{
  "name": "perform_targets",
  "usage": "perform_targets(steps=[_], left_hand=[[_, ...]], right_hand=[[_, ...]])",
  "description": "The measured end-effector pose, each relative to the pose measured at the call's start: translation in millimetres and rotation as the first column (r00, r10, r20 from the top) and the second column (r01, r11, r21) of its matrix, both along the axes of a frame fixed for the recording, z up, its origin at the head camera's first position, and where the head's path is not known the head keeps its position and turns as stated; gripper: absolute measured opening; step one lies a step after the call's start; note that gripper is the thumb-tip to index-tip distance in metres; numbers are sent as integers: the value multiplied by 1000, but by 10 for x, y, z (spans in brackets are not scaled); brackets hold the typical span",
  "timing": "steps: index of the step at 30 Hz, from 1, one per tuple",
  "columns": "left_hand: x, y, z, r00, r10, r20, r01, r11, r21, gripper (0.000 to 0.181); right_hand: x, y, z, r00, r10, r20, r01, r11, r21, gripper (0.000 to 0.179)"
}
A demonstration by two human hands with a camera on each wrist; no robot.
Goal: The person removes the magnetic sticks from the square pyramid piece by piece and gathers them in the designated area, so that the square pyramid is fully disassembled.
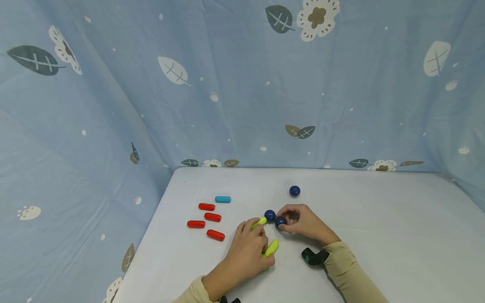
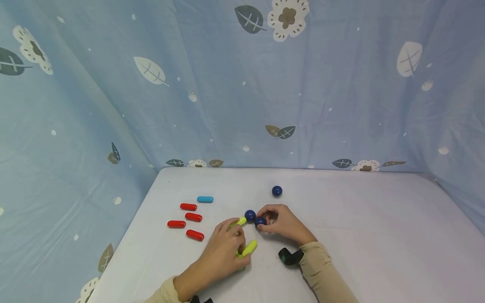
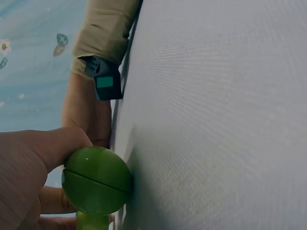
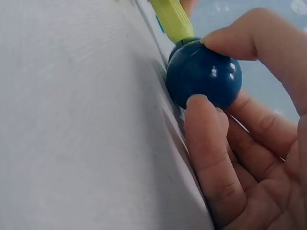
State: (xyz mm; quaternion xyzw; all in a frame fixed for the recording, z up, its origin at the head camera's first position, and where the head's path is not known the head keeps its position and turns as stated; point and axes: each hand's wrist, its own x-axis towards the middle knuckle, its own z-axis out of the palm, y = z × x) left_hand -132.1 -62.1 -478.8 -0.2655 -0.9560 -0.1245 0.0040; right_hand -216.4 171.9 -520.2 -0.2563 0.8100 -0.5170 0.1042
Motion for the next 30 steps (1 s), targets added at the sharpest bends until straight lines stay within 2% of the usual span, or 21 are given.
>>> perform_targets(steps=[5, 7, 9, 10, 11, 13, 15, 17, 18, 20, 22, 26, 30], left_hand=[[-3, 7, 2, 1000, 0, 30, -1, 1000, 15, 36], [-5, 11, 1, 999, 0, 34, -1, 1000, 11, 35], [-6, 14, -3, 1000, -2, 30, 2, 1000, 7, 35], [-5, 15, -1, 1000, -3, 26, 3, 1000, 7, 35], [-3, 16, 0, 1000, -4, 23, 4, 1000, 6, 34], [-3, 16, 2, 1000, -4, 17, 4, 1000, 9, 34], [-4, 14, 3, 1000, -4, 15, 4, 1000, 10, 34], [-2, 7, 10, 1000, -2, 19, 2, 1000, 10, 34], [-1, 4, 13, 1000, -1, 21, 1, 1000, 10, 34], [1, -4, 17, 1000, 2, 27, -3, 1000, 5, 34], [4, -8, 22, 999, 6, 38, -6, 1000, 7, 34], [5, -7, 25, 999, 10, 50, -10, 1000, 5, 34], [5, -3, 29, 998, 8, 56, -9, 1000, 4, 34]], right_hand=[[5, 75, 32, 999, -35, 26, 38, 992, -121, 23], [7, 135, 54, 994, -108, 17, 109, 974, -199, 24], [2, 204, 68, 972, -236, 6, 229, 938, -262, 27], [-4, 236, 69, 952, -307, 5, 295, 909, -293, 29], [-13, 265, 65, 922, -386, 6, 369, 876, -311, 31], [-34, 308, 49, 845, -535, 22, 512, 794, -328, 34], [-54, 331, 27, 762, -646, 46, 624, 715, -314, 37], [-70, 335, 5, 699, -713, 58, 700, 666, -259, 38], [-75, 329, -3, 680, -731, 57, 722, 654, -226, 38], [-81, 314, -13, 668, -743, 39, 738, 655, -160, 39], [-83, 302, -17, 675, -738, 7, 735, 671, -101, 39], [-88, 297, -24, 693, -720, -40, 718, 694, -55, 39], [-92, 297, -26, 697, -715, -53, 714, 699, -45, 40]])
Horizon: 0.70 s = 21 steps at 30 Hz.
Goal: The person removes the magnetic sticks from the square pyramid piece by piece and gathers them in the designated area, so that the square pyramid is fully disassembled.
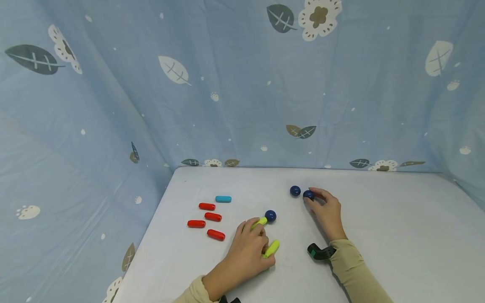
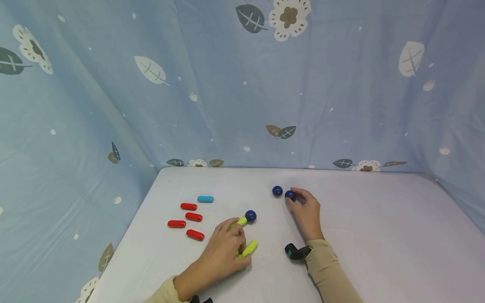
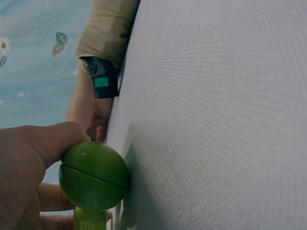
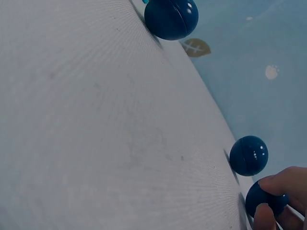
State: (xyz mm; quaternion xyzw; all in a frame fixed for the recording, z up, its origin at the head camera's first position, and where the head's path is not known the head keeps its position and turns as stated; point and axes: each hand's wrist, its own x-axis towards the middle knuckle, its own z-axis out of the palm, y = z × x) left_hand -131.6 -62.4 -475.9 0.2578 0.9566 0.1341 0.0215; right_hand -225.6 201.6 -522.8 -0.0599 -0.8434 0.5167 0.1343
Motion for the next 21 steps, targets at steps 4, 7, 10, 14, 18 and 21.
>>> perform_targets(steps=[4, 7, 10, 14, 18, 21], left_hand=[[0, -4, -8, 1000, -2, -3, 2, 1000, 1, 34], [1, -9, -15, 1000, -5, -10, 5, 1000, 2, 35], [4, -14, -15, 1000, -5, -10, 5, 1000, 0, 37], [4, -16, -13, 1000, -4, -4, 4, 1000, -5, 38], [1, -15, -15, 1000, -19, -21, 19, 1000, -8, 37], [0, -15, -19, 999, -34, -33, 34, 999, -4, 35]], right_hand=[[0, -12, -1, 1000, -11, -15, 10, 1000, -18, 41], [6, -20, 3, 995, -49, -83, 42, 996, -82, 40], [12, -38, 18, 976, -71, -208, 37, 986, -162, 34], [46, -138, 50, 944, 106, -314, -158, 977, -145, 24], [115, -315, 52, 856, 475, -204, -492, 870, -37, 29], [162, -428, 36, 766, 633, -112, -635, 772, 21, 37]])
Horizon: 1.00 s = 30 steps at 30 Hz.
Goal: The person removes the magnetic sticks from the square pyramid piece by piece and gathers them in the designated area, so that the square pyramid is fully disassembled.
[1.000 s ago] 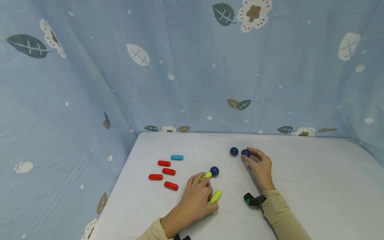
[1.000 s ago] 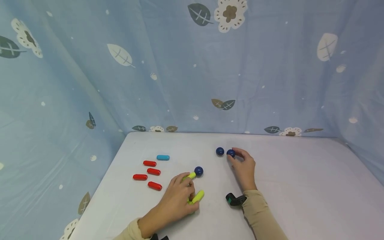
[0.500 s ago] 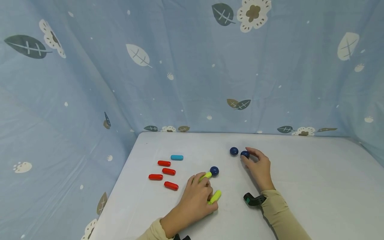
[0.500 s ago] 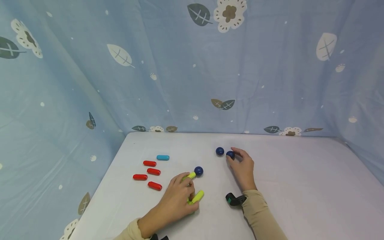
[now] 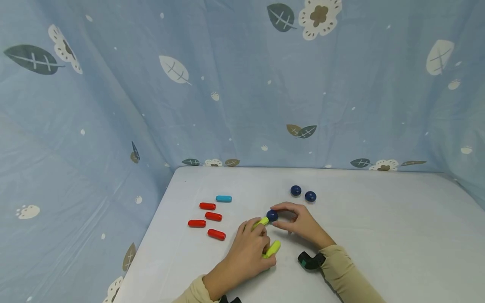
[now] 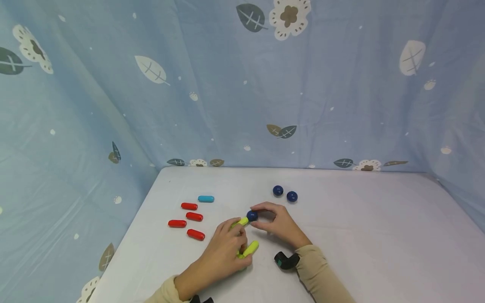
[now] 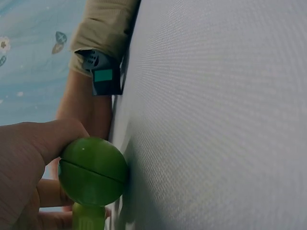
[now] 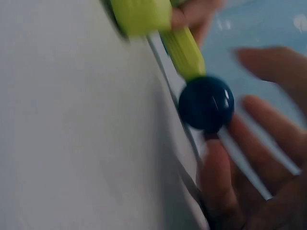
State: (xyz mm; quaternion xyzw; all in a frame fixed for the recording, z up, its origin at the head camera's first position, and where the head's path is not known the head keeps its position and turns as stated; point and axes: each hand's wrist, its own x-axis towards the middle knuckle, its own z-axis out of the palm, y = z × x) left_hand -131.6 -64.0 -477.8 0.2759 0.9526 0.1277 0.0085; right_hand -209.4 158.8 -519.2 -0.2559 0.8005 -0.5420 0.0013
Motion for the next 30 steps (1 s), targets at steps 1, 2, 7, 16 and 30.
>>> perform_targets(steps=[1, 2, 7, 16, 30], left_hand=[[-2, 6, -1, 1000, -5, 0, 5, 1000, 2, 35], [-3, 11, -5, 1000, -13, 2, 13, 1000, 8, 35], [-20, 28, -15, 998, -47, 44, 45, 997, 58, 31], [-70, -17, -44, 1000, 0, -21, 3, 991, 134, 13], [-108, -70, -24, 1000, -16, 17, 14, 995, 95, 7]], right_hand=[[12, -19, -6, 1000, 23, 1, -23, 1000, 17, 38], [23, -30, -13, 999, 32, 5, -33, 999, 28, 38], [23, -25, -38, 1000, 12, 0, -12, 998, 69, 34], [4, -25, -8, 997, 41, 60, -47, 994, 100, 33], [10, -33, 20, 997, 22, 75, -30, 994, 104, 31]])
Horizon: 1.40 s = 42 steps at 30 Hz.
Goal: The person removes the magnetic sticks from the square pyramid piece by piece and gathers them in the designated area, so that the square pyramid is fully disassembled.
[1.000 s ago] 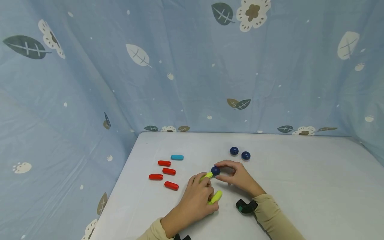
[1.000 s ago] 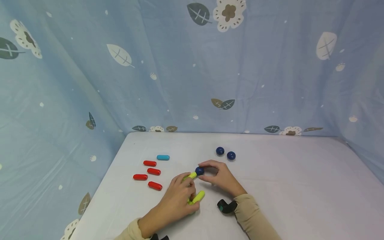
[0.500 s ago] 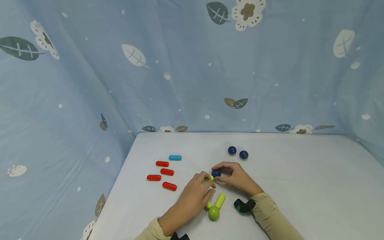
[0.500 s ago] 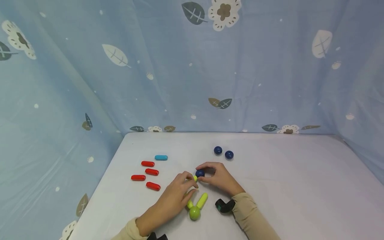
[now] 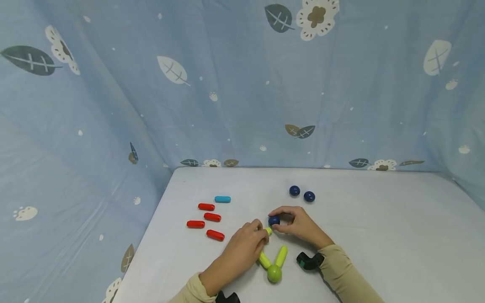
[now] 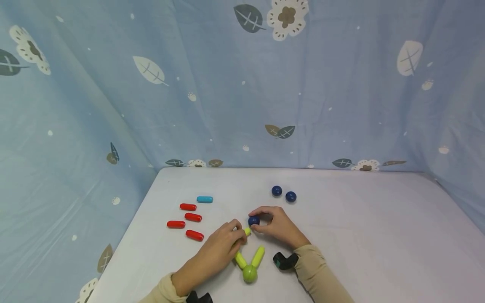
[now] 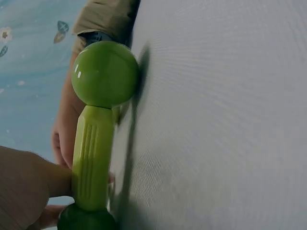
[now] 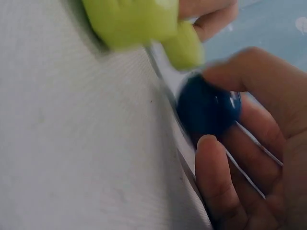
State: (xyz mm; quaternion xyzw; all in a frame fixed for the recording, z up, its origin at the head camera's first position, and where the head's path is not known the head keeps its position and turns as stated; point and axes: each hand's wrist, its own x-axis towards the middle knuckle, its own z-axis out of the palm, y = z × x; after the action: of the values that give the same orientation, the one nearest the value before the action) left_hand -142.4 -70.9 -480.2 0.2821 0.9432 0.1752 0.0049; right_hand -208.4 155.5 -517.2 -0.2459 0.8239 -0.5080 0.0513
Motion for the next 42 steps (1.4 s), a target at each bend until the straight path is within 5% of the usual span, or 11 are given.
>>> perform_targets(steps=[5, 22, 30, 33, 37, 42], left_hand=[[20, 8, -7, 1000, -15, 19, 16, 999, -30, 9], [26, 8, -32, 1000, -12, 9, 12, 999, -29, 12], [30, 15, -17, 1000, -4, 24, 5, 999, -42, 12], [30, 19, -21, 1000, -6, 14, 6, 999, -41, 12], [37, 21, -30, 1000, -8, 1, 8, 999, -33, 13], [41, 8, -49, 1000, -4, 1, 4, 1000, -26, 14]], right_hand=[[-16, 10, -30, 998, -69, -15, 68, 998, -10, 31], [-20, 8, -30, 997, -75, -17, 75, 997, -5, 29], [-48, 228, 164, 989, -148, -6, 146, 981, -127, 31], [-86, 405, 246, 965, -258, -50, 245, 952, -181, 32], [-139, 663, 253, 894, -445, -50, 426, 879, -214, 36], [-184, 928, 98, 805, -593, 34, 593, 800, -92, 44]])
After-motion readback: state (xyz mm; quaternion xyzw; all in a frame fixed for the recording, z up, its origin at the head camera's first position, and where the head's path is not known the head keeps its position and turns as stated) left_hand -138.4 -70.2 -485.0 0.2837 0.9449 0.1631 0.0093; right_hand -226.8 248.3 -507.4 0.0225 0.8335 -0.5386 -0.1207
